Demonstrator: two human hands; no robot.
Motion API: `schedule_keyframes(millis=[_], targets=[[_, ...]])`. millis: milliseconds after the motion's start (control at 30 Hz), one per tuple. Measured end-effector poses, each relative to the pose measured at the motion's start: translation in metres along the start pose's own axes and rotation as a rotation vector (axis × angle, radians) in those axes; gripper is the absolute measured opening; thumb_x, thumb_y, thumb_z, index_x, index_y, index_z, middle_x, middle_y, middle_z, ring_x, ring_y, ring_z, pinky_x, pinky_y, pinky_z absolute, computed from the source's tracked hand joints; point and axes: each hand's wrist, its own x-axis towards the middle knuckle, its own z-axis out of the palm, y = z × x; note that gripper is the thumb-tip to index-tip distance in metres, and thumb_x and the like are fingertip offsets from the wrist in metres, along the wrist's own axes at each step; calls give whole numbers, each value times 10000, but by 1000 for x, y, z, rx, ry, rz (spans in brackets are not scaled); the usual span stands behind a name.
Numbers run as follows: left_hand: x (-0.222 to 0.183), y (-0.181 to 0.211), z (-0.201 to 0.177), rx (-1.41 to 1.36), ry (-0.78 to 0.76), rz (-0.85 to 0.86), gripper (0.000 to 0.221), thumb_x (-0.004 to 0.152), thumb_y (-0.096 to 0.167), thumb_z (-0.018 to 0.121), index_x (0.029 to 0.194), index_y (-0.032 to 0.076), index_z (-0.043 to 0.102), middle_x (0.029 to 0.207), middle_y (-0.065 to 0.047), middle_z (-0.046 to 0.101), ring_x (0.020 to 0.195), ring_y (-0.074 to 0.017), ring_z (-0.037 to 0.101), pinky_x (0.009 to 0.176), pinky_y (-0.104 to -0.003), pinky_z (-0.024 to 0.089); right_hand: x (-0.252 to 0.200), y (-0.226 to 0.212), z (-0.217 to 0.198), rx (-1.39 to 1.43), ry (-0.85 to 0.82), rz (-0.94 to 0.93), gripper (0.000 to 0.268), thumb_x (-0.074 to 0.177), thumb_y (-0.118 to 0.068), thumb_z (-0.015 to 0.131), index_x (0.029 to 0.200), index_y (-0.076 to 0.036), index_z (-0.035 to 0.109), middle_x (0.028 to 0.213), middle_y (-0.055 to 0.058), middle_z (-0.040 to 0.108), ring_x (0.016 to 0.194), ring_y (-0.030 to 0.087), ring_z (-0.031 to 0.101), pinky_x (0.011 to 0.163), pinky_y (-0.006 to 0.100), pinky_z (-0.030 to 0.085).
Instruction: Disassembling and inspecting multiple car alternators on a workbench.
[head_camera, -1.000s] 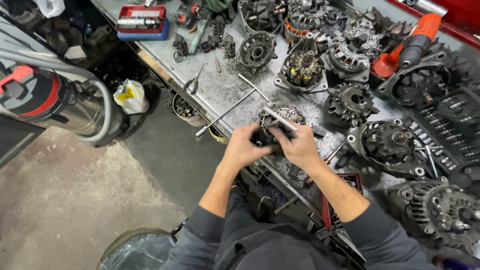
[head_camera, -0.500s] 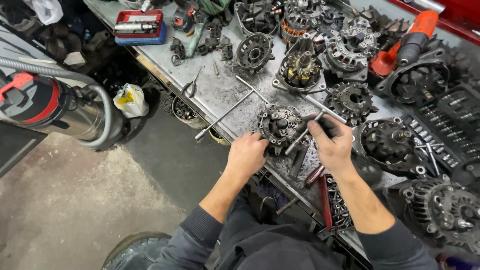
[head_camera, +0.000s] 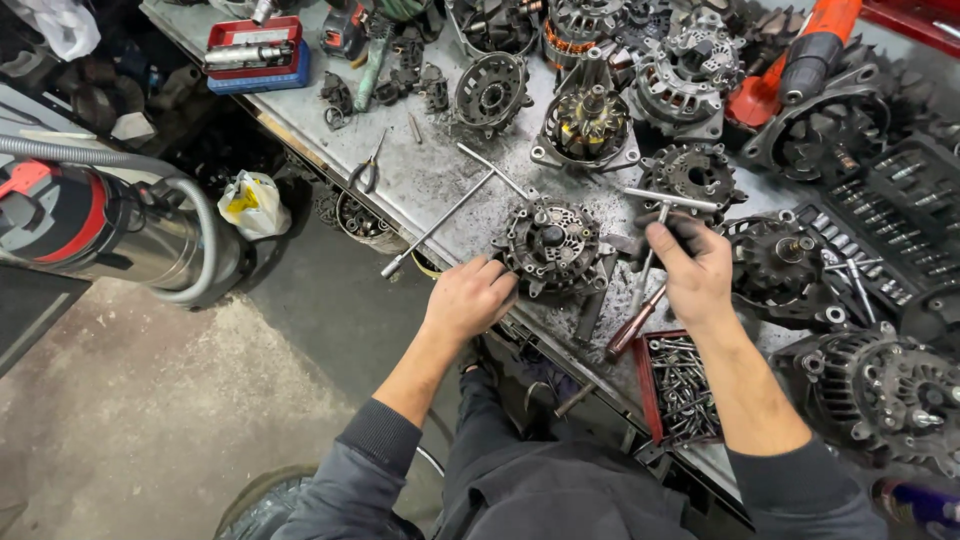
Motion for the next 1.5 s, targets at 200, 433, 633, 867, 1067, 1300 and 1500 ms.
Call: schedule_keyframes(millis=[200,433,633,867,1067,1300,1500], targets=[[-9,-8,24,56,135,115,286,890,424,652,1023,171,662,813,-24,576,737,-205,617,619,-320,546,3,27,-13,137,15,115,109,1043,-58,676,1056,50,685,712,189,639,549,211,618,537,324,543],[2,-16,21,192,214,164,232,998,255,495,1067,146,688,867,-34,601,746,-203,631,628,-309,526,-1,27,-25,65,10,140,101,1027,-60,693,1033,41,698,687,162,622,528,177,586,488,298,510],[6,-26,1,284,171,102,249,1011,212,435,1109,157,658,946,-33,597,800,-199,640,656,-310,510,-16,15,-46,91,50,184,107,1016,-58,682,1038,47,686,657,192,589,475,191,540,401,316,470],[19,-26,-24,-15,19,-102,318,900,221,689,1169,55,654,1117,-74,659,871,-246,651,770,-334,491,-46,-3,-82,186,77,441,158,1027,-86,629,1142,15,670,902,70,661,701,96,518,596,189,425],[27,-39,-18,89,-4,-27,314,845,149,658,1156,154,700,1197,-10,664,923,-205,636,803,-333,506,-63,2,-94,182,109,464,183,1021,-95,630,1172,-4,678,873,59,664,664,79,513,565,179,410],[53,-36,-55,64,88,-8,280,862,118,669,1137,162,652,1048,-11,640,838,-210,646,718,-343,518,-86,6,-114,270,201,469,199,992,-66,641,1173,10,673,902,99,672,716,115,547,554,203,420],[74,79,-63,-617,217,-234,359,693,-73,660,1027,52,702,1057,-87,696,934,-258,673,799,-350,544,-127,-7,-135,147,264,492,139,995,-97,642,1038,23,696,840,82,688,602,89,478,512,197,381]])
